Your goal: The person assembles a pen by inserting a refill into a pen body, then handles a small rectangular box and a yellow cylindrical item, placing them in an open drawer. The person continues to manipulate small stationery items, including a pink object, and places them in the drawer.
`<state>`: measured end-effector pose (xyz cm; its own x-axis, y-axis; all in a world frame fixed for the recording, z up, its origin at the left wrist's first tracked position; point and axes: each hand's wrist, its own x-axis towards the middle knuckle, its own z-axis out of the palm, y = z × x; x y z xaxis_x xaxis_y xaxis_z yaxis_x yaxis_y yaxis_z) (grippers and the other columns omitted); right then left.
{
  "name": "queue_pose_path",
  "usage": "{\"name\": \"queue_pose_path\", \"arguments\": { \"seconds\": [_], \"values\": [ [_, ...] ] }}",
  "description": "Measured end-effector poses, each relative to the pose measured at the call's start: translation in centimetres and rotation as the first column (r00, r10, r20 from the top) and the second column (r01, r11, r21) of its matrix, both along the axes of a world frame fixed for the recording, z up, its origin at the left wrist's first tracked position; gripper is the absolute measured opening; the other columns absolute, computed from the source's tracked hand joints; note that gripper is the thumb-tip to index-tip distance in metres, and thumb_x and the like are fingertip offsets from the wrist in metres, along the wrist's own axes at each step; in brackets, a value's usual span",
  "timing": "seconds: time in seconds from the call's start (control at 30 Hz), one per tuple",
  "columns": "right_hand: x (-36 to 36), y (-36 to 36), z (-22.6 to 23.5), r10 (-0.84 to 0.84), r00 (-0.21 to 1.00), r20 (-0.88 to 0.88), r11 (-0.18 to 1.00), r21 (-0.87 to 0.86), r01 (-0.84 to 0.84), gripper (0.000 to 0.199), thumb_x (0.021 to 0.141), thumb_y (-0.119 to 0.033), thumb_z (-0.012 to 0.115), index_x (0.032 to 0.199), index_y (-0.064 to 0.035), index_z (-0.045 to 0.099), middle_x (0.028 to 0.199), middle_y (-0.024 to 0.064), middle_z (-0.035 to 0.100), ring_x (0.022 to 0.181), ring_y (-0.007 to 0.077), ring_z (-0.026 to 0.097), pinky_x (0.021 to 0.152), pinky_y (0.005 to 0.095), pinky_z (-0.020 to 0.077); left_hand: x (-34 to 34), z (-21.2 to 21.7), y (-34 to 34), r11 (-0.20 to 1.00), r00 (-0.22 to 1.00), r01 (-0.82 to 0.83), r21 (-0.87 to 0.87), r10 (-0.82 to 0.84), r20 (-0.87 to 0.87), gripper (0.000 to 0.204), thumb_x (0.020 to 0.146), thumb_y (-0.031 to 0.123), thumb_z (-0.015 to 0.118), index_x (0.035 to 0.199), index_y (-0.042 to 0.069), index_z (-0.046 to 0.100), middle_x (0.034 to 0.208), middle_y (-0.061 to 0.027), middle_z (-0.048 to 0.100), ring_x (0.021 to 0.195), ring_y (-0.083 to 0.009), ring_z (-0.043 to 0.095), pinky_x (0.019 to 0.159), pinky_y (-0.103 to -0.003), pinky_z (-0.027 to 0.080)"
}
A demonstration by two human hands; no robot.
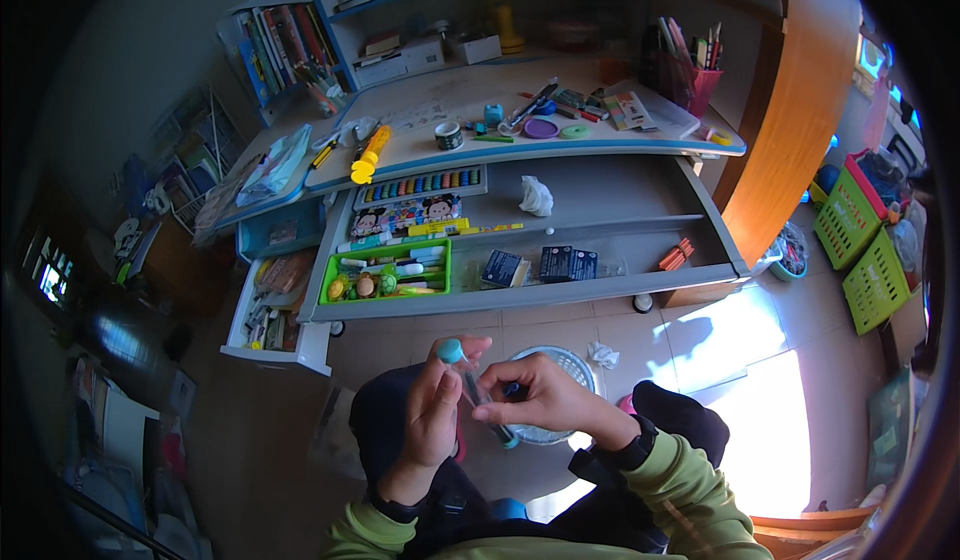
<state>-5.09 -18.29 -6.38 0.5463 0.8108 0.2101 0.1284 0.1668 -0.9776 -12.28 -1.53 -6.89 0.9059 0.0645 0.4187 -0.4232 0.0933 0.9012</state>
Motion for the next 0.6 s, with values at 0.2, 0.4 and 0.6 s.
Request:
{"name": "queue_pose_path", "arguments": {
  "seconds": [0.2,0.4,0.6],
  "values": [
    [0.2,0.1,-0.2,0.089,0.98,-0.18,0.995,-0.017,-0.094,0.018,0.086,-0.013,0.075,0.088,0.0023,0.066,0.073,-0.0038,0.058,0.069,0.0031,0.047,0.062,0.0213,0.0395,-0.1,1.1,2.8,0.997,0.988,0.079,-0.02,-0.081,-0.129,0.045,0.095,0.024,0.064,0.133,0.0,0.054,0.125,-0.0105,0.06,0.108,-0.0157,0.058,0.087,-0.028,0.047],
    [0.4,0.5,-0.1,0.128,0.976,-0.174,0.992,0.041,-0.123,0.019,0.087,-0.016,0.074,0.09,0.0009,0.068,0.073,-0.003,0.06,0.069,0.0033,0.05,0.062,0.0209,0.0405,0.0,1.6,2.6,0.997,0.991,0.074,-0.026,-0.076,-0.111,0.051,0.096,0.023,0.063,0.14,0.002,0.047,0.114,-0.0063,0.062,0.101,-0.0122,0.059,0.081,-0.024,0.048],
    [0.7,0.6,-1.0,0.063,0.803,-0.593,0.991,0.13,0.018,0.032,0.095,-0.033,0.064,0.102,-0.0012,0.064,0.06,-0.0046,0.046,0.049,0.0037,0.037,0.045,0.0195,0.0264,0.3,1.0,2.8,0.997,0.979,-0.051,-0.057,0.039,-0.199,0.052,0.1,0.025,0.056,0.145,0.005,0.04,0.115,-0.0104,0.063,0.094,-0.0127,0.061,0.074,-0.024,0.051]
  ]
}}
